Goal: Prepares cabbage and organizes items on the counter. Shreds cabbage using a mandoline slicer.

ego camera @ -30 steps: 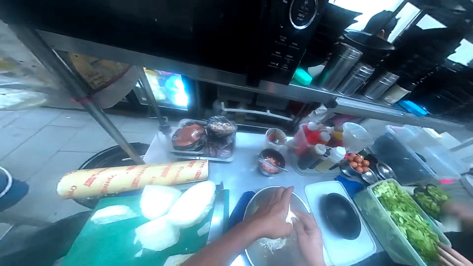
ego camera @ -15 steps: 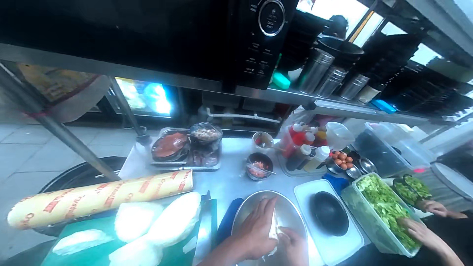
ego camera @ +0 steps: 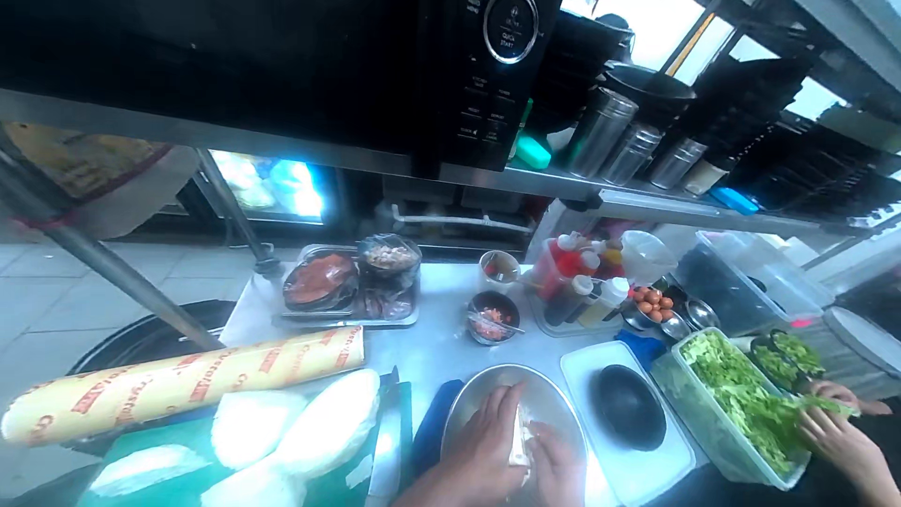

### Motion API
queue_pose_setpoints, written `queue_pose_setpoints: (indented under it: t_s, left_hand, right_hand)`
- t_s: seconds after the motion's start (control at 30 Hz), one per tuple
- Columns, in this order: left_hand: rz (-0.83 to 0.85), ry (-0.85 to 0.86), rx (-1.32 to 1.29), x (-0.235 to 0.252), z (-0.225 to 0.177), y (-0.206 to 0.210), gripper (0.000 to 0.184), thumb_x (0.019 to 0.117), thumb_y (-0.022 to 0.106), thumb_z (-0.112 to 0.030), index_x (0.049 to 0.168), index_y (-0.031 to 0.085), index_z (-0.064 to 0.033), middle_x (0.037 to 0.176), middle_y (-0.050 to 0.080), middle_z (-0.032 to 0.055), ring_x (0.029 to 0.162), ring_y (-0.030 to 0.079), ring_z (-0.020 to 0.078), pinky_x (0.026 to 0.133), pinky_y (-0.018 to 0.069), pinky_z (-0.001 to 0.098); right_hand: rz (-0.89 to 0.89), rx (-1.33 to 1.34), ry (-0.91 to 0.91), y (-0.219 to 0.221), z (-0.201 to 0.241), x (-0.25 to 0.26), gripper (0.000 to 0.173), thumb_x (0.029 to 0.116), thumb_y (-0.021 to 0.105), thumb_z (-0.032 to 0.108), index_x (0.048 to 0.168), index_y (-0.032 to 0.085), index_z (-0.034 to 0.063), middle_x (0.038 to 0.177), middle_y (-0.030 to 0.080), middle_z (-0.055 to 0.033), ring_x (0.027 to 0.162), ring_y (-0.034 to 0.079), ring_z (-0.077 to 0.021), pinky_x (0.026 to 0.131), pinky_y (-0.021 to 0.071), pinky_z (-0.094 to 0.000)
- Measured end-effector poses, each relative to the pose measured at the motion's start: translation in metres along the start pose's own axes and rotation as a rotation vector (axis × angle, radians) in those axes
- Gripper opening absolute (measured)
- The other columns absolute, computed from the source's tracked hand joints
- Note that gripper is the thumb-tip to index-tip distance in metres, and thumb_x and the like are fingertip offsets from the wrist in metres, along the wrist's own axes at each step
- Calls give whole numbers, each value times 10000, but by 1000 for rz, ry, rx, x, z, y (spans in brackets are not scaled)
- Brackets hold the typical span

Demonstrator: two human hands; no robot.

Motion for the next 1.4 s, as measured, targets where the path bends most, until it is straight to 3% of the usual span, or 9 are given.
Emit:
queue_pose_setpoints:
  t_s: [0.13, 0.37, 0.5, 0.67, 0.83, 1.0, 1.13, 1.3, 1.4]
  left_hand:
    - [-16, 11, 22, -1, 3, 1, 1172, 693, 871, -461, 1622, 217, -174, 1523, 431, 129, 1361, 493, 288, 1030, 533, 442]
    - [-19, 30, 24, -3, 0, 1, 1158, 698, 866, -434, 1619, 219, -162, 1518, 429, 138, 1377, 475, 284, 1067, 506, 427]
    - [-11, 25, 37, -4, 1, 6, 1177, 689, 870, -456, 1623, 208, -181, 1520, 428, 128, 1375, 478, 286, 1057, 515, 434]
    - [-26, 6, 32, -4, 3, 5, 1163, 690, 862, -455, 1620, 217, -187, 1511, 437, 118, 1370, 480, 283, 1043, 524, 437]
    - [-9, 9, 23, -1, 0, 3, 1189, 674, 886, -440, 1622, 216, -184, 1520, 430, 135, 1373, 481, 293, 1048, 523, 442]
    - [-26, 20, 15, -1, 0, 4, 1172, 670, 877, -421, 1616, 224, -195, 1503, 438, 122, 1364, 484, 277, 1040, 527, 429]
    - [-19, 22, 21, -1, 0, 5, 1187, 675, 880, -438, 1623, 206, -201, 1515, 429, 117, 1382, 467, 270, 1061, 513, 425]
    - [-25, 10, 19, -2, 1, 3, 1178, 668, 878, -441, 1616, 223, -194, 1508, 434, 120, 1359, 487, 277, 1039, 526, 431]
    - [-6, 3, 27, -2, 0, 4, 1189, 679, 880, -448, 1624, 205, -195, 1525, 422, 126, 1373, 478, 284, 1048, 520, 433]
  right_hand:
    - [157, -133, 189, 12, -62, -11, 219, 967, 675, 178, 1148, 777, 110, 1130, 758, -48, 1054, 718, -136, 971, 594, -377]
    - [104, -15, -39, -1, 12, 8, 269, 946, 637, 66, 1174, 764, 132, 1261, 692, -37, 1184, 649, -127, 979, 589, -325]
    - [119, -172, 110, 8, -51, -11, 272, 921, 649, 101, 1153, 783, 142, 1135, 698, -85, 1050, 669, -162, 885, 595, -352]
    - [13, -89, -36, -6, 9, 1, 240, 908, 686, 109, 1120, 785, 165, 1115, 723, 13, 1057, 676, -86, 880, 609, -293]
    - [78, -189, 197, 2, -56, -7, 219, 881, 736, 163, 1093, 783, 129, 1064, 747, -33, 988, 707, -138, 895, 603, -386]
    - [-18, -45, 11, -10, 7, 5, 223, 890, 724, 92, 1096, 791, 145, 1126, 755, 12, 1060, 707, -84, 899, 627, -303]
    - [99, -234, 212, 3, -61, -7, 219, 892, 729, 172, 1101, 791, 160, 1077, 759, -3, 998, 716, -122, 912, 605, -394]
    - [-20, -70, -24, -8, 9, 2, 212, 902, 713, 85, 1092, 791, 137, 1152, 756, 7, 1076, 711, -84, 918, 627, -304]
    - [80, -208, 132, 5, -49, -8, 203, 910, 703, 146, 1095, 787, 127, 1094, 755, -26, 1005, 717, -127, 909, 610, -378]
Point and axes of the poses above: each hand's wrist, its own x-axis towards the middle knuckle, its own y-axis out of the palm, z = x × y, the point moved 9 cm from there along x, towards the middle knuckle
